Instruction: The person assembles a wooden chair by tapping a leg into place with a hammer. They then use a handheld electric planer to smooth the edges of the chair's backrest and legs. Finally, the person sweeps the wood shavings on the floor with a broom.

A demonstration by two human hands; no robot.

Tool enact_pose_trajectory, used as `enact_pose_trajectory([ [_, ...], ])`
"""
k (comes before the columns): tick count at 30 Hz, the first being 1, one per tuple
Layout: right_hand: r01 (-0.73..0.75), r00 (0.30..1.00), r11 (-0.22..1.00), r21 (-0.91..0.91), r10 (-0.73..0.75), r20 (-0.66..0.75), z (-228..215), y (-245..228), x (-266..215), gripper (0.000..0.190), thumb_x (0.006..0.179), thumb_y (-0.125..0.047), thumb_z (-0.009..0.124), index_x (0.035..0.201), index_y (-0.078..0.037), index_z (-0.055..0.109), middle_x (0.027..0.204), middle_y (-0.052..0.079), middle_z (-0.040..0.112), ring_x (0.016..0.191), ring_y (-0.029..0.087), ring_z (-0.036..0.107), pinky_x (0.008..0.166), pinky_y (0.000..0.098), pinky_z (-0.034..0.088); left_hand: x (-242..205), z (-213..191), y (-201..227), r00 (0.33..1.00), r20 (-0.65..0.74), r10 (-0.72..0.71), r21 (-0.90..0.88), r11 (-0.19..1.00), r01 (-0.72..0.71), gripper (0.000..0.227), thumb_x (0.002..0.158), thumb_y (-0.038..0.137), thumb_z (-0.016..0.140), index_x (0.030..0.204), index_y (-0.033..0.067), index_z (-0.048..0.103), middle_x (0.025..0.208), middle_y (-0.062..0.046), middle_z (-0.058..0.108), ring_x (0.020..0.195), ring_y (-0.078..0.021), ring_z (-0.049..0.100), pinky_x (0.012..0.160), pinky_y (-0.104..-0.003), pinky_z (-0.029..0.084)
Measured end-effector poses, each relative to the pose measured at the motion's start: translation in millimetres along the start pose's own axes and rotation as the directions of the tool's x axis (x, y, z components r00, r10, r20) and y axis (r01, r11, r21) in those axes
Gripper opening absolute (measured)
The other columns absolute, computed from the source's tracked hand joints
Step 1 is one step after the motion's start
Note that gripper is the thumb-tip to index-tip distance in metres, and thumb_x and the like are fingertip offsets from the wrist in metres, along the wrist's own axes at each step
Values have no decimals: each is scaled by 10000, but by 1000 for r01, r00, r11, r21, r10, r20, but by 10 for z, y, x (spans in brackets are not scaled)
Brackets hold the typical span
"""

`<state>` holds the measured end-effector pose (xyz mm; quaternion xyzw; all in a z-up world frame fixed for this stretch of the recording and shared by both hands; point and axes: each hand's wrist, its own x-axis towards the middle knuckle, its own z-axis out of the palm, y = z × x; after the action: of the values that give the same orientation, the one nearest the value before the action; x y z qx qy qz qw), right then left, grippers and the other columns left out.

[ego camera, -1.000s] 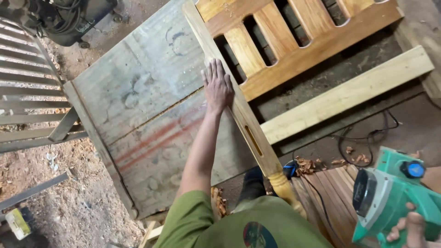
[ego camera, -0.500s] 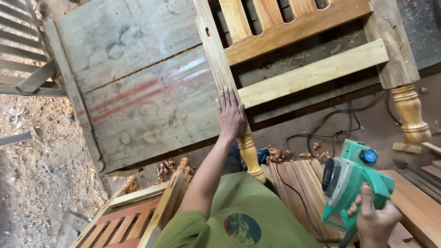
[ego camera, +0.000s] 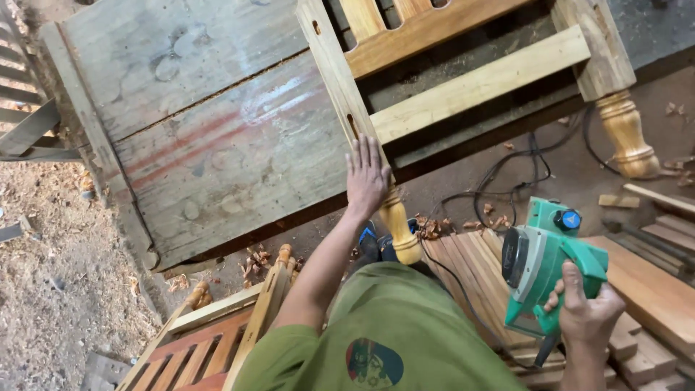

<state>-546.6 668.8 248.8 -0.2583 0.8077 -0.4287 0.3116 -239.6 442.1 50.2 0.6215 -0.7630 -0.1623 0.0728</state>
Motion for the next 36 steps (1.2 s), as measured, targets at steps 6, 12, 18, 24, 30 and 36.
enact_pose_trajectory([
  [6,-63,992,997,46,67,-108,-55,130,-444,437,1192,-246,647,869,-26,452,697,112,473,456,202,427,397,362,349,-1385,320,79,924,110,366,180,907,-381,884,989,539,469,1621,5,157,1695,-226,104,1574,-387,120,1279,-488,117],
  [12,-124,981,990,64,132,-144,-119,255,-713,453,1179,-321,648,844,-92,447,697,78,464,447,192,439,397,331,360,-1863,-273,25,951,190,243,-184,960,-209,791,1056,531,297,1577,-43,142,1657,-276,86,1557,-398,94,1259,-530,43],
  [18,-156,977,987,48,161,-141,-217,429,-591,438,1174,-332,640,885,-36,496,695,88,473,445,202,445,388,351,363,-632,-336,-119,991,-68,117,-75,990,-122,635,1100,375,227,1598,-12,156,1684,-217,126,1587,-358,98,1297,-507,21],
  [24,-146,984,979,-142,129,-122,-290,116,-152,585,1239,-249,638,736,12,492,661,145,518,432,238,475,406,370,398,1301,-267,-461,996,-66,-51,156,986,61,728,1072,511,107,1600,11,153,1681,-171,112,1571,-348,76,1274,-533,20],
  [30,-180,984,948,-262,176,-41,-584,245,621,491,1179,-256,691,804,26,547,625,128,496,419,228,451,408,393,419,1933,-157,-561,954,-261,-147,310,923,226,610,1082,440,360,1567,70,360,1621,-113,390,1518,-326,294,1224,-575,157],
  [36,-173,969,937,-303,217,119,-704,138,1308,301,1083,-271,690,1199,8,692,559,148,519,448,203,449,429,366,398,1836,-77,-445,928,-232,-293,253,903,348,594,1104,446,316,1606,130,293,1669,-40,291,1556,-279,201,1249,-546,187],
])
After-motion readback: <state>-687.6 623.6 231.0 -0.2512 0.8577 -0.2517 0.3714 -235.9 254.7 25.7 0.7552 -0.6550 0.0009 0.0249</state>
